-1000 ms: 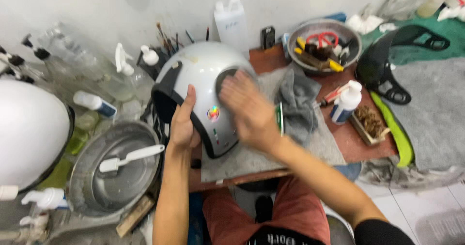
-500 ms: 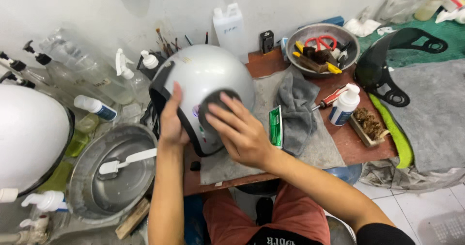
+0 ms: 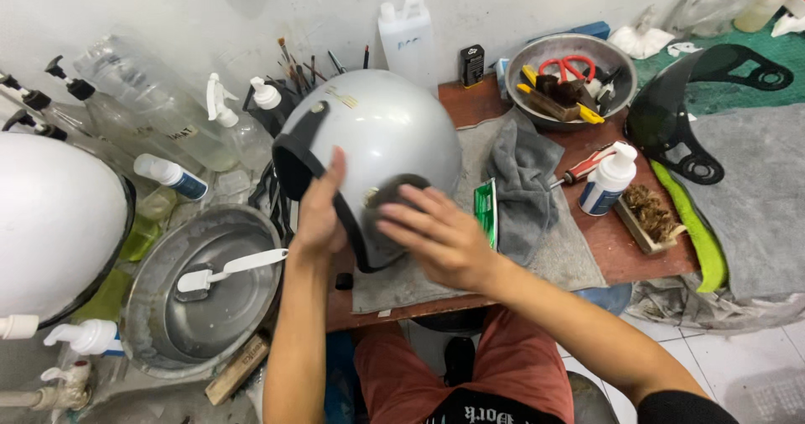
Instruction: The person applies a paste from a green tube onto a round sponge and rubs it onto the surface of a silver helmet. They repeatedly apply more paste and continue polishing different areas of the helmet with the sponge.
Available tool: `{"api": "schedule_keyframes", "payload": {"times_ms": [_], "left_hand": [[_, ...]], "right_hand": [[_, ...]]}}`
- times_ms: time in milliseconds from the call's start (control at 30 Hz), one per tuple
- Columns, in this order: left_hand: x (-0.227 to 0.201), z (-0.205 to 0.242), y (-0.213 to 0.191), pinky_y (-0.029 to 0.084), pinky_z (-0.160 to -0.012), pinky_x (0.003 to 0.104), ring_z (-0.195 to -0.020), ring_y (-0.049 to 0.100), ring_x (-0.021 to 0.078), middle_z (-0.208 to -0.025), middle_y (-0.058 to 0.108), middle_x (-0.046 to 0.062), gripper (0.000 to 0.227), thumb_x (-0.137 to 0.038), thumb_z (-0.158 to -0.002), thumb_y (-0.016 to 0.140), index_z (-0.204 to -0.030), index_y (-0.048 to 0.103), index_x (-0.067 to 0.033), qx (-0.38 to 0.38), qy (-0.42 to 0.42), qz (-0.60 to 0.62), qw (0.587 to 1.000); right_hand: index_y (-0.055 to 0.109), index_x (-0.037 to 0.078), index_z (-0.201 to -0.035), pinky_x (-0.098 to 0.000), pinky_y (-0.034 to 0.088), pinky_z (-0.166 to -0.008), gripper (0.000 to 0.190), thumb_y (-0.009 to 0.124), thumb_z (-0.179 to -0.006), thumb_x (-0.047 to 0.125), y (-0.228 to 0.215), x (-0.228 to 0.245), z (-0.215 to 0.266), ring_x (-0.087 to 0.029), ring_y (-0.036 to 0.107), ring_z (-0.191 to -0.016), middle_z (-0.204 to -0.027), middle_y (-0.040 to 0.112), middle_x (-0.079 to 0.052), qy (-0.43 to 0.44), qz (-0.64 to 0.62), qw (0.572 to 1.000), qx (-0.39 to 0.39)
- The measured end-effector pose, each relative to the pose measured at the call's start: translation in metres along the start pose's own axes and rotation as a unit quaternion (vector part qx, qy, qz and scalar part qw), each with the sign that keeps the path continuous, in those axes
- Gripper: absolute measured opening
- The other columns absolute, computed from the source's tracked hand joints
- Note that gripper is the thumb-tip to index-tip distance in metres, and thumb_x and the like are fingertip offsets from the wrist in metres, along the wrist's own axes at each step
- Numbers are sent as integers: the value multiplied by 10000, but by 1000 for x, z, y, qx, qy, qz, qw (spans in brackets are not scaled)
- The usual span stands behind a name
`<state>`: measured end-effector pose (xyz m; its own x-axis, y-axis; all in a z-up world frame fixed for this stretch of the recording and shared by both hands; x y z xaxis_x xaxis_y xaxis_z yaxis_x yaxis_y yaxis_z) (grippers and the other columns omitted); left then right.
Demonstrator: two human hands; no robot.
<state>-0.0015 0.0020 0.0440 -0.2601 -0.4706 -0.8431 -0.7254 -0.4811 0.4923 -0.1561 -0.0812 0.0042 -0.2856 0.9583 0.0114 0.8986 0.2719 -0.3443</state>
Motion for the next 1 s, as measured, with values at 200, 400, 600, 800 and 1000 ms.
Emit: {"api": "schedule_keyframes", "payload": {"times_ms": [200,400,600,800,1000], "left_hand": [[15,12,30,577,-753,375,-817,678,194,-934,690,158,387,-267,-923,621,-1188,586,14,46,-6,-47,998],[-11,15,45,561,-840,454,-909,683,299,-1027,686,201,496,-446,-962,461,-1150,628,-18,25,-21,241,970],[6,19,46,566,-799,481,-881,687,330,-978,681,265,434,-370,-955,521,-1095,654,18,10,-67,216,974],[-14,26,74,582,-768,467,-824,688,341,-943,688,247,393,-288,-909,610,-1002,680,88,-59,-33,223,973],[29,4,40,557,-811,496,-869,666,310,-955,665,285,401,-238,-925,606,-1048,645,142,-67,-3,132,989]], "right_hand": [[650,14,-1171,-473,354,-1096,277,525,-924,23,-32,-38,-72,-400,535,-1204,-1205,630,-156,69,-61,995,-43],[678,108,-1153,-413,264,-1147,289,536,-901,112,-34,6,-52,-345,510,-1262,-1255,629,-82,4,-44,999,9],[667,-17,-1101,-506,385,-1078,276,483,-896,-37,-60,-8,-74,-388,594,-1138,-1138,663,-189,55,-78,995,-19],[706,119,-1096,-441,363,-1084,286,528,-873,98,-39,20,-32,-333,575,-1190,-1211,653,-74,-14,15,1000,-11],[644,8,-1183,-548,437,-978,300,538,-905,-31,-40,-25,-46,-463,515,-1188,-1213,620,-196,83,-21,995,-54]]}}
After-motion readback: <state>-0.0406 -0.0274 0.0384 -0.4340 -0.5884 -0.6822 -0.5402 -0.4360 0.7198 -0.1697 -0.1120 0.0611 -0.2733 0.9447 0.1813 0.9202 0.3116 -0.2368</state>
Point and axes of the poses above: each hand's wrist, its own z-axis away from the middle knuckle, its own y-axis out of the palm, x = y × z, the point moved 1 cm from there along -z, towards the middle knuckle
